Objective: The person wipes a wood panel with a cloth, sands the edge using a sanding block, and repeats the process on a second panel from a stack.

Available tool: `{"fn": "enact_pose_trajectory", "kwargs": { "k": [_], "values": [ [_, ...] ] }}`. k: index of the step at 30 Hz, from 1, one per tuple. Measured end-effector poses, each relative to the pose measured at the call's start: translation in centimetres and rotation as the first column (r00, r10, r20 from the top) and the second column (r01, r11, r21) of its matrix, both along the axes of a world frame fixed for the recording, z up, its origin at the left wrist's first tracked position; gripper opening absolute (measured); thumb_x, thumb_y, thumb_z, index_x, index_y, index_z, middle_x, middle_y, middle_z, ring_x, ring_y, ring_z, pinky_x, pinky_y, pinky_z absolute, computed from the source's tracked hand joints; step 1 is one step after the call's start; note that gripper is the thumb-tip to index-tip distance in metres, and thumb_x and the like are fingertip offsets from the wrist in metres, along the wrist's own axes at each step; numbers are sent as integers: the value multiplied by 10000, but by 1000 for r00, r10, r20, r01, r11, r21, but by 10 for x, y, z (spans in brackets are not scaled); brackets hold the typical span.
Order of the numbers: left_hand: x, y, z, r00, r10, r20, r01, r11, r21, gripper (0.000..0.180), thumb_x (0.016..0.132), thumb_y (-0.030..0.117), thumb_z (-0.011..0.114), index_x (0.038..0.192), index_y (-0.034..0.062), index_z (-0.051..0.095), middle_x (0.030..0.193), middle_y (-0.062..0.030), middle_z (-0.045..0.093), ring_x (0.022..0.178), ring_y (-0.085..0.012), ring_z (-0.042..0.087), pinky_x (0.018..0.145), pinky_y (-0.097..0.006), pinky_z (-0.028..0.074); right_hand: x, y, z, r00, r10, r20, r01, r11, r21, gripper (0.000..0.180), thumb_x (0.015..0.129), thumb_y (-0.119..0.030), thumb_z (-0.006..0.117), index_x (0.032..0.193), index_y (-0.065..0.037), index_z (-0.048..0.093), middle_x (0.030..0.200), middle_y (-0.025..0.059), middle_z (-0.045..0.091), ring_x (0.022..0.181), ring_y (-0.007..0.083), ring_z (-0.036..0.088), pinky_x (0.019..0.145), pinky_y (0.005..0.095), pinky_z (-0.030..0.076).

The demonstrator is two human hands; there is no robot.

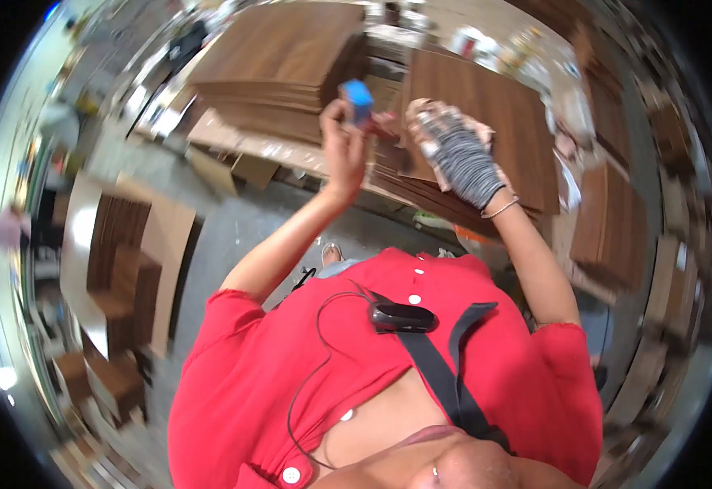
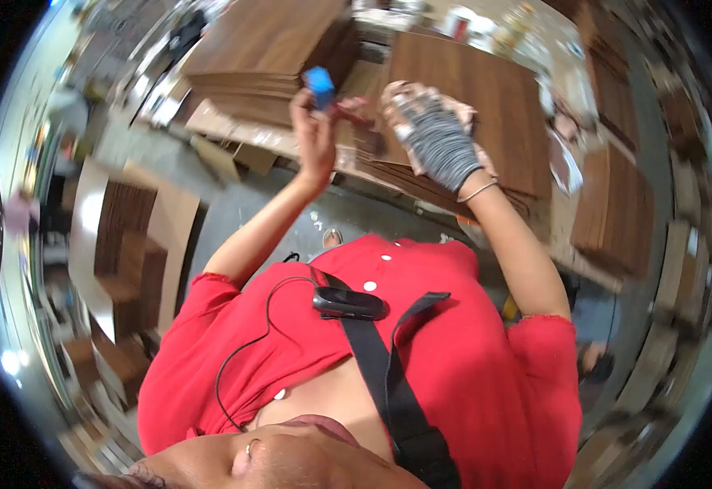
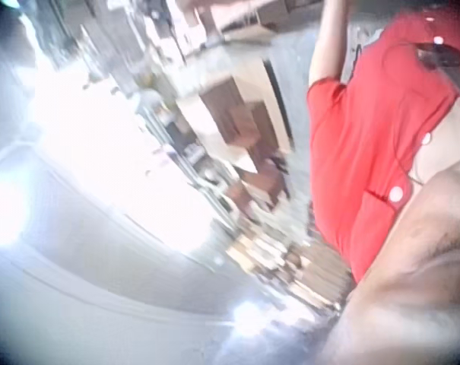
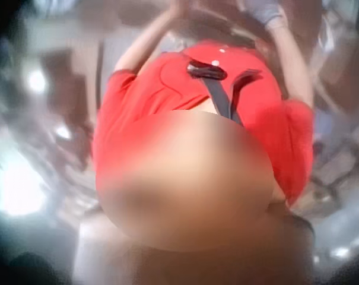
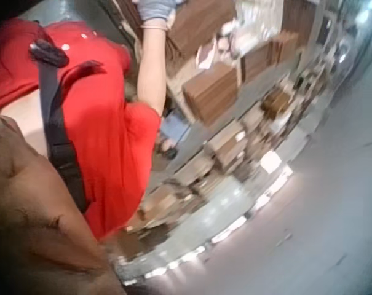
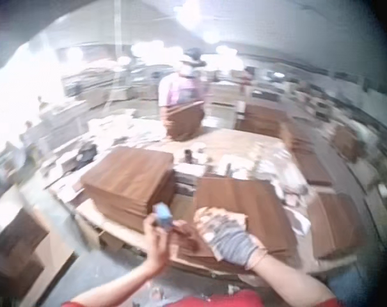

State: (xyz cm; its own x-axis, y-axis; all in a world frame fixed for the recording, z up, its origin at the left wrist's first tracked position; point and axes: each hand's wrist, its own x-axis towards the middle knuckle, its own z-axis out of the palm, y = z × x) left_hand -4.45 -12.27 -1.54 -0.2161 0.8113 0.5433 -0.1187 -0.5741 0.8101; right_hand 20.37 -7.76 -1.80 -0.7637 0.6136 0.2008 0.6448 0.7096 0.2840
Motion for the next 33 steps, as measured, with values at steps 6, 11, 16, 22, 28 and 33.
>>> {"fn": "enact_pose_trajectory", "kwargs": {
  "k": [6, 11, 16, 22, 28, 33],
  "values": [
    [15, 97, 50, 932, -241, -271, 211, 968, -136, 328, 1032, 174, 588, 1241, -18, 423, 1031, -148, 721, 991, -170, 691, 855, -292, 503, 78, -39, 39, 953, -299, -50, 299, 954, 11, 537, 914, -188, 525, 1450, -163, 489, 1545, 158, 408, 1408, 389, 391, 1164, 500, 311],
    [58, 143, 28, 693, -302, -655, 254, 952, -171, 432, 1005, 307, 623, 1227, -36, 483, 1064, -198, 669, 1021, -230, 618, 914, -376, 477, 12, -56, 36, 853, -412, -322, 462, 882, 96, 319, 827, -230, 606, 1119, -155, 707, 1253, 104, 632, 1165, 326, 587, 982, 493, 467],
    [51, 177, 1, 533, -575, -621, 446, 814, -371, 405, 1029, 313, 590, 1289, 8, 526, 1149, -97, 574, 1065, -194, 533, 949, -343, 436, -99, -94, 21, 743, -244, -624, 394, 912, 112, 267, 868, -297, 578, 1070, -226, 740, 1196, 51, 663, 1170, 284, 583, 968, 494, 444],
    [49, 196, -22, 388, -529, -755, 504, 807, -307, 519, 1050, 357, 539, 1375, -23, 398, 1256, -203, 577, 1126, -287, 551, 1000, -398, 423, -39, -112, 26, 615, -523, -590, 723, 672, 157, 331, 909, -314, 543, 1202, -204, 651, 1187, 45, 644, 1141, 295, 583, 942, 446, 465],
    [51, 226, -42, 404, -566, -719, 603, 756, -256, 607, 1039, 403, 554, 1369, -68, 356, 1245, -219, 560, 1079, -286, 546, 970, -402, 448, -111, -96, 4, 446, -560, -699, 835, 540, 100, 236, 901, -286, 562, 1049, -169, 704, 1057, 48, 674, 1037, 286, 629, 925, 459, 489],
    [59, 232, -39, 394, -413, -821, 425, 874, -237, 629, 1031, 393, 574, 1370, -85, 347, 1211, -236, 574, 1025, -283, 563, 922, -409, 476, -109, -107, 2, 613, -229, -756, 545, 815, 195, 201, 896, -274, 554, 948, -134, 689, 1002, 73, 657, 945, 276, 637, 894, 416, 488]
  ]
}}
